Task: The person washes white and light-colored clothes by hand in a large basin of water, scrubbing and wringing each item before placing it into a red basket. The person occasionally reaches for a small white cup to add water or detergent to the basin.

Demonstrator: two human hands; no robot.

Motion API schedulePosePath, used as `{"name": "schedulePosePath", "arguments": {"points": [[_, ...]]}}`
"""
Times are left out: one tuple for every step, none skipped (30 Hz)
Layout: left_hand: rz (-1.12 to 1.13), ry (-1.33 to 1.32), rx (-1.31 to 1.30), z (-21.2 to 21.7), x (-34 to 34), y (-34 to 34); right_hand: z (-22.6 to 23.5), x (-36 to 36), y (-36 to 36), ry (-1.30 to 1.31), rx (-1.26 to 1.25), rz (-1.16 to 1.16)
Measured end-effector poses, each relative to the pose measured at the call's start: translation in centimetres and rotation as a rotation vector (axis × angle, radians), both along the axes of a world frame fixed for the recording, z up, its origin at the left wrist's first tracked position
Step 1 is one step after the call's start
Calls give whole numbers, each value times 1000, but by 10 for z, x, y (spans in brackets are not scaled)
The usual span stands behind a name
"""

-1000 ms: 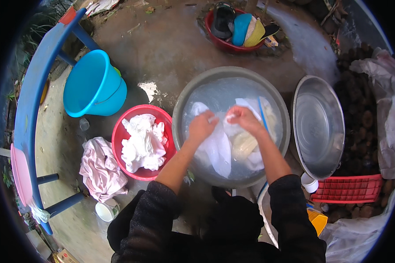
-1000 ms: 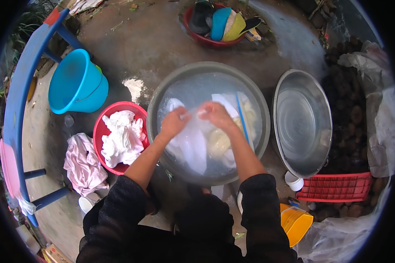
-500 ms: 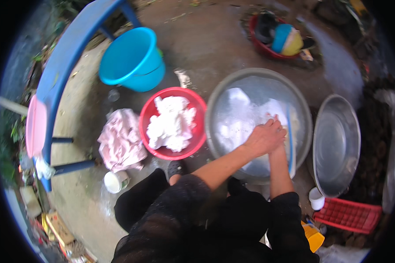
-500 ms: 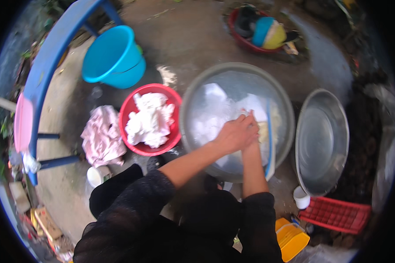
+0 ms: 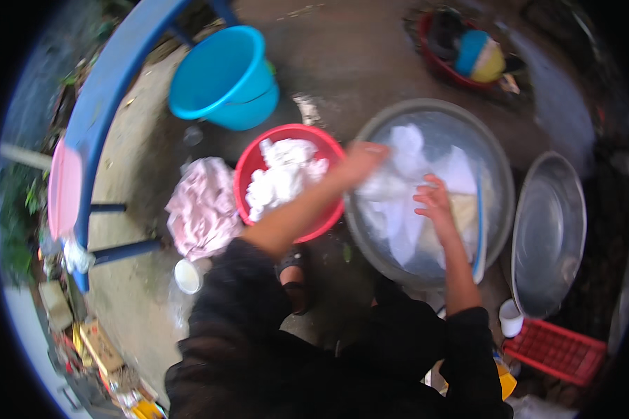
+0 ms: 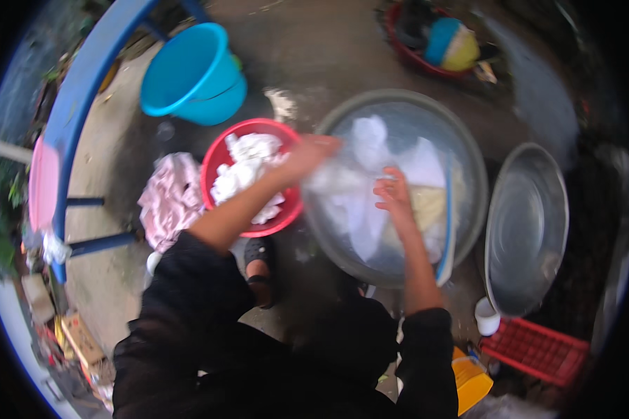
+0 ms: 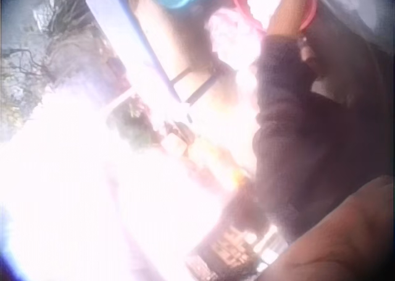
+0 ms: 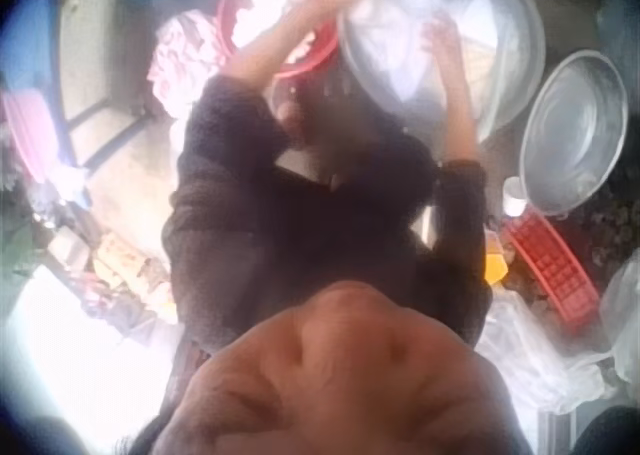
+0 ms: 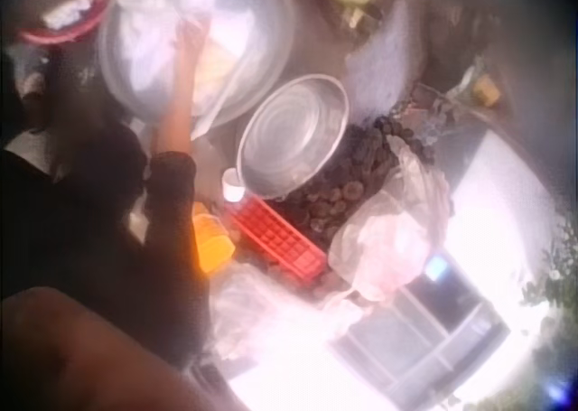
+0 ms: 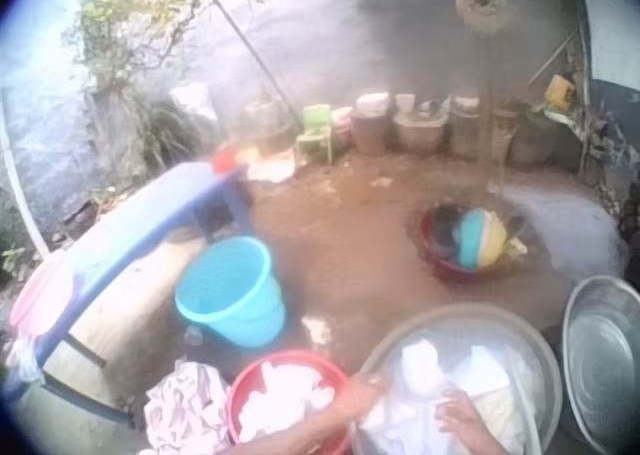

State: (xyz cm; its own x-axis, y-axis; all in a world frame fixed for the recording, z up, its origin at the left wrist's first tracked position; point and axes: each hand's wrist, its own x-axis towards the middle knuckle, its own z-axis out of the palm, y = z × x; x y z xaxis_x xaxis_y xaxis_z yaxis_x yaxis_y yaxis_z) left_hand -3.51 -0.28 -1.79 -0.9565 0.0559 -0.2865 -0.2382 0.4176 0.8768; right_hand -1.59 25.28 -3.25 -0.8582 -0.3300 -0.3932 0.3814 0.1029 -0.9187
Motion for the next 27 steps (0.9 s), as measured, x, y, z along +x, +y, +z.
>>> {"name": "schedulePosePath", "arguments": {"points": [[110, -90, 100, 12, 1, -26, -60, 4, 18, 156, 119, -16], [106, -255, 109, 32, 2, -56, -94, 17, 28, 311, 299, 1], [-35, 15, -194, 4, 12, -109, -123, 32, 25, 460, 459, 17], [-81, -144, -832, 3, 32, -137, -101, 53, 8, 376, 555, 84], [-108, -167, -1128, 32, 45, -119, -98, 48, 18, 267, 534, 150], [-218, -125, -1293, 27, 49, -123, -94, 38, 20, 166, 492, 228], [-223, 122, -1179, 16, 52, -119, -80, 31, 15, 60, 453, 306], [-253, 132, -923, 3, 51, -109, -65, 32, 12, 54, 231, 138], [-279, 131, -655, 7, 48, -75, -34, 27, 7, 126, 197, 35], [-331, 198, -486, 2, 50, -46, 0, 17, 4, 195, 157, -60], [-375, 258, -324, -1, 53, -21, 40, 2, 3, 133, 50, 10], [-242, 315, -202, -8, 49, 11, 81, -16, 5, 78, -48, 72], [-153, 312, -54, -3, 42, 32, 118, -27, 6, 74, -108, 110], [-67, 319, 104, -3, 34, 53, 139, -40, 10, 204, -14, 188], [-31, 268, 302, 13, 13, 68, 154, -47, 14, 188, -19, 181], [7, 212, 493, 23, -3, 74, 166, -52, 17, 171, -31, 178], [79, 166, 509, 19, -13, 71, 170, -58, 20, 151, -47, 179], [147, 127, 521, 15, -24, 64, 162, -71, 36, 123, 14, 112], [203, 89, 544, 12, -34, 62, 138, -89, 68, 101, 85, 32], [211, 142, 379, 11, -35, 54, 110, -101, 88, 79, 156, -41], [250, 207, 251, 3, -33, 53, 76, -106, 92, 160, 162, -184], [287, 274, 120, -16, -31, 52, 38, -112, 95, 240, 163, -330], [324, 337, -8, -37, -26, 53, 10, -116, 96, 316, 166, -475], [326, 471, -238, -52, -14, 61, -8, -107, 77, 467, 333, -534], [186, 426, -326, -63, -1, 69, -28, -90, 49, 611, 504, -589], [37, 398, -397, -68, 5, 84, -57, -81, 38, 845, 631, -472], [-107, 372, -520, -73, 12, 99, -82, -73, 33, 1073, 763, -341]]}}
